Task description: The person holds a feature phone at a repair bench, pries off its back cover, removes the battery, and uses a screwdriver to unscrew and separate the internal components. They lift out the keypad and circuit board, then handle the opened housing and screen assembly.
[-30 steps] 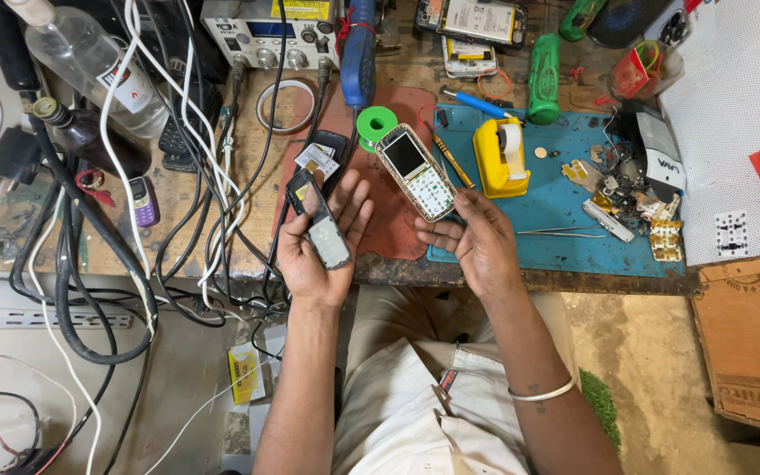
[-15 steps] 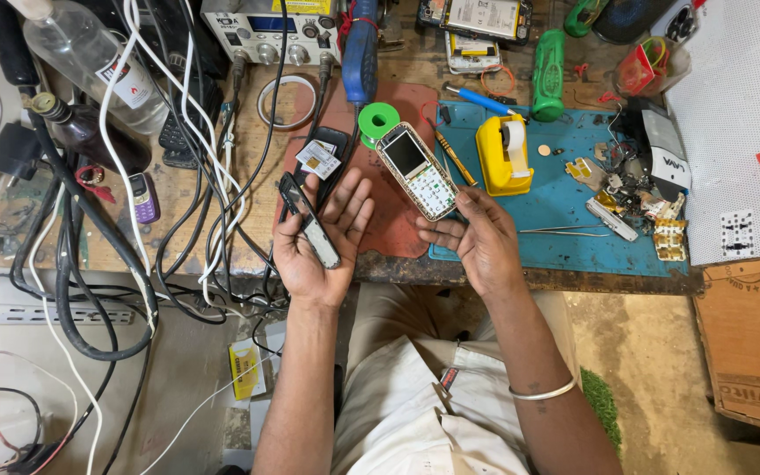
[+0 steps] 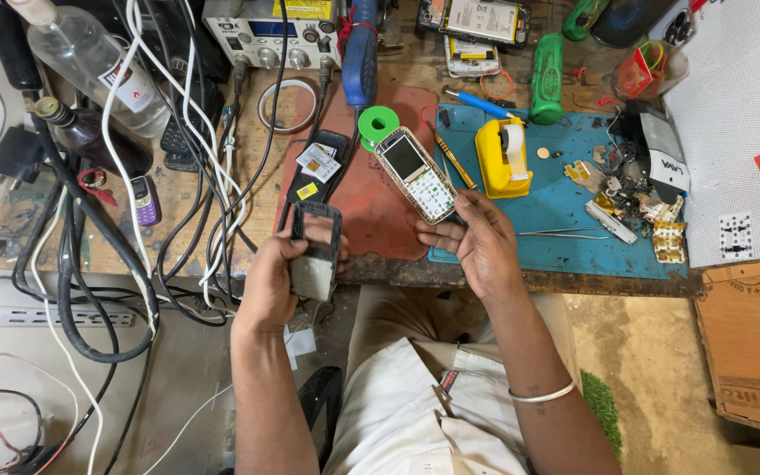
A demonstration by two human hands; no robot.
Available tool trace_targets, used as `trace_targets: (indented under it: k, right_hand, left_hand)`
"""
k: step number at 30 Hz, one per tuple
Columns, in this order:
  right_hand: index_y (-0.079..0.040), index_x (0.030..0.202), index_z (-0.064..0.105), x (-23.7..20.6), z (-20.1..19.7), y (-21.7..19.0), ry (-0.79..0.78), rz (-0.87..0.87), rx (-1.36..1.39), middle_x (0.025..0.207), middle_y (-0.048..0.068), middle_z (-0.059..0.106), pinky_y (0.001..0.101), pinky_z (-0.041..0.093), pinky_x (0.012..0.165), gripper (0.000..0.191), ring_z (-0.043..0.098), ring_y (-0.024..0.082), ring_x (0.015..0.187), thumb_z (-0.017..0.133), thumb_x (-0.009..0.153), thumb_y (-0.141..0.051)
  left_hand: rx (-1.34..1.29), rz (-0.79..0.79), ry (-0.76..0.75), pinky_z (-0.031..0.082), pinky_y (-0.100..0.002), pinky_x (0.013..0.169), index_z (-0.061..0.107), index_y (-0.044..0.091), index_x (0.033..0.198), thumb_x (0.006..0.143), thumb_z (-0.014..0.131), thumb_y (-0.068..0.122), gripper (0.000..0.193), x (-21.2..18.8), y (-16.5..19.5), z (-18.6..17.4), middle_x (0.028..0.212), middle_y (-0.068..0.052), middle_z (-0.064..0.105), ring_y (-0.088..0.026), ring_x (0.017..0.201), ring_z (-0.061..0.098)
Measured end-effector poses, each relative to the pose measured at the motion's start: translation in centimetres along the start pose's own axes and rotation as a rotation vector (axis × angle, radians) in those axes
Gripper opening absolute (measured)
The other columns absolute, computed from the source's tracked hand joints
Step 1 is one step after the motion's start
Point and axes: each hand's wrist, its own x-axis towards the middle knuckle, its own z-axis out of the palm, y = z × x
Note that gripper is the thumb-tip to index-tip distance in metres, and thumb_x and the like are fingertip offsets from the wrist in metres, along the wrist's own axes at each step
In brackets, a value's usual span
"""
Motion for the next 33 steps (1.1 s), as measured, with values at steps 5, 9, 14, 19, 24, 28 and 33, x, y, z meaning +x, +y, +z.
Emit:
trace_targets:
  k: [5,9,14,19,24,28,33]
  right_hand:
    - [0.002,0.126,0.055,0.0,0.1,0.1,-0.002,-0.007,-0.010,0.115,0.023,0.071,0.0475,0.063,0.086,0.027,0.075,0.036,0.099,0.053,0.109,-0.020]
    - [0.002,0.125,0.055,0.0,0.3,0.1,-0.014,-0.019,-0.029,0.115,0.023,0.072,0.0474,0.064,0.086,0.028,0.076,0.036,0.098,0.052,0.108,-0.020]
    - [0.003,0.125,0.055,-0.2,0.5,0.1,0.011,-0.016,-0.033,0.114,0.022,0.072,0.0470,0.064,0.085,0.028,0.076,0.035,0.098,0.052,0.109,-0.020]
    - [0.004,0.125,0.055,-0.1,0.6,0.1,0.005,-0.027,-0.040,0.114,0.023,0.072,0.0467,0.064,0.085,0.029,0.076,0.035,0.097,0.053,0.109,-0.021]
    - [0.004,0.126,0.054,0.1,0.7,0.3,0.018,-0.024,-0.042,0.115,0.023,0.071,0.0463,0.064,0.083,0.031,0.076,0.035,0.096,0.053,0.107,-0.021]
    - [0.005,0.128,0.054,0.0,0.7,0.4,0.017,-0.031,-0.073,0.115,0.022,0.072,0.0447,0.065,0.082,0.034,0.076,0.034,0.096,0.053,0.107,-0.022]
    - [0.006,0.130,0.054,-0.1,0.8,0.6,0.029,-0.043,-0.120,0.115,0.020,0.071,0.0432,0.065,0.081,0.038,0.076,0.033,0.094,0.054,0.106,-0.023]
  left_hand:
    - [0.153,0.137,0.371,0.051,-0.027,0.072,0.067,-0.001,0.116,0.096,0.049,0.014,0.031,1.6,0.3,0.0,0.097,-0.002,0.068,-0.012,0.082,0.060]
    - [0.339,0.310,0.309,0.044,-0.019,0.071,0.062,0.003,0.130,0.099,0.056,0.009,0.032,3.3,1.1,0.4,0.099,0.001,0.066,-0.004,0.084,0.055]
    - [0.696,0.297,0.346,0.040,-0.025,0.059,0.062,0.003,0.134,0.097,0.063,0.010,0.038,6.2,3.0,1.6,0.079,-0.001,0.063,-0.006,0.069,0.051]
    - [0.900,0.351,0.456,0.047,-0.029,0.062,0.069,0.004,0.132,0.097,0.071,0.015,0.037,9.2,5.0,3.3,0.078,-0.004,0.070,-0.010,0.067,0.059]
    - [1.030,0.339,0.586,0.051,-0.036,0.063,0.064,0.001,0.134,0.092,0.073,0.018,0.046,12.0,6.5,4.9,0.075,-0.011,0.073,-0.020,0.065,0.069]
    - [1.004,0.349,0.664,0.051,-0.041,0.061,0.056,-0.004,0.138,0.091,0.072,0.016,0.053,12.9,7.1,5.3,0.073,-0.017,0.071,-0.028,0.065,0.071]
    - [1.186,0.425,0.660,0.054,-0.040,0.070,0.064,-0.001,0.137,0.098,0.071,0.017,0.043,11.5,6.3,4.6,0.087,-0.020,0.074,-0.026,0.076,0.072]
